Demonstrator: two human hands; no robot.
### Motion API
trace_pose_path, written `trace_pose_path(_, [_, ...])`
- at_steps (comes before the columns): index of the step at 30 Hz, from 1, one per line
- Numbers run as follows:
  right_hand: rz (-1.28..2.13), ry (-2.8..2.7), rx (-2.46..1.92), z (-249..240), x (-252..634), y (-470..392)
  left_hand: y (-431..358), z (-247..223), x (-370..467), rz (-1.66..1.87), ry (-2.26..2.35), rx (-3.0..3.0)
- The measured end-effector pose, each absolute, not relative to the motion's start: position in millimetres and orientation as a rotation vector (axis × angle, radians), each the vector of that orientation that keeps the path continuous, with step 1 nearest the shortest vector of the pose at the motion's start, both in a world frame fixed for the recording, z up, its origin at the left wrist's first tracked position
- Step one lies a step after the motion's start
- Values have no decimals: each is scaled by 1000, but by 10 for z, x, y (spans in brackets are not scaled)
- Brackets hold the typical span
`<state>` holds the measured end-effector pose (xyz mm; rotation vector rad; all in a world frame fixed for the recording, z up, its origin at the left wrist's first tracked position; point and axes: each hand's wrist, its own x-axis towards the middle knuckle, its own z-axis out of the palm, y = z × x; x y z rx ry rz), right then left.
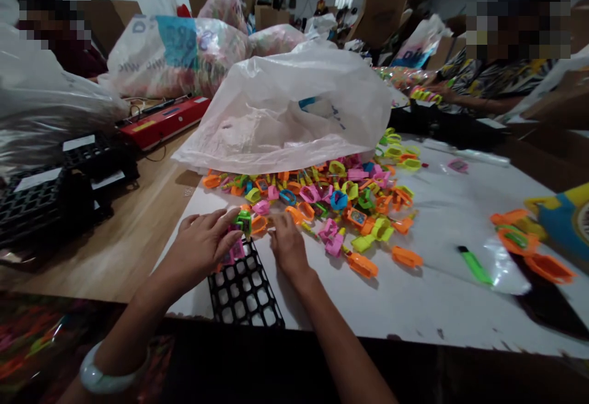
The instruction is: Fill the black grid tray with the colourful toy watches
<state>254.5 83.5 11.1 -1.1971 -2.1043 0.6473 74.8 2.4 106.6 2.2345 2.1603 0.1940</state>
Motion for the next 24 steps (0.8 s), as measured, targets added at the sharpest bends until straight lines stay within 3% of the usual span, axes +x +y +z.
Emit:
trace_pose_path(2, [515,-2185,-1321,120,2589,966,17,1093,747,176,2171,2217])
trace_pose_path(5, [583,-2160,-1335,125,2617,1019,33,1150,775,177,2204,2224])
trace_pose_path(11, [1577,-1465,-1143,76,2555,717,122,1130,862,168,2080,2303])
trace_pose_path(14, [1859,-1338,-1007,48,2486,592,136,1086,864,144,2078,2286])
trace_pose_path(16, [1808,-1372,-1118,27,2461,557,128,1076,857,130,2084,2275])
trace_pose_path(19, [1463,-1592,-1242,4,2456,531,108,1071,853,131,2084,2279])
trace_pose_path(24, [1021,-1929,-956,-19,2410,464,118,1042,855,138,2083,2332])
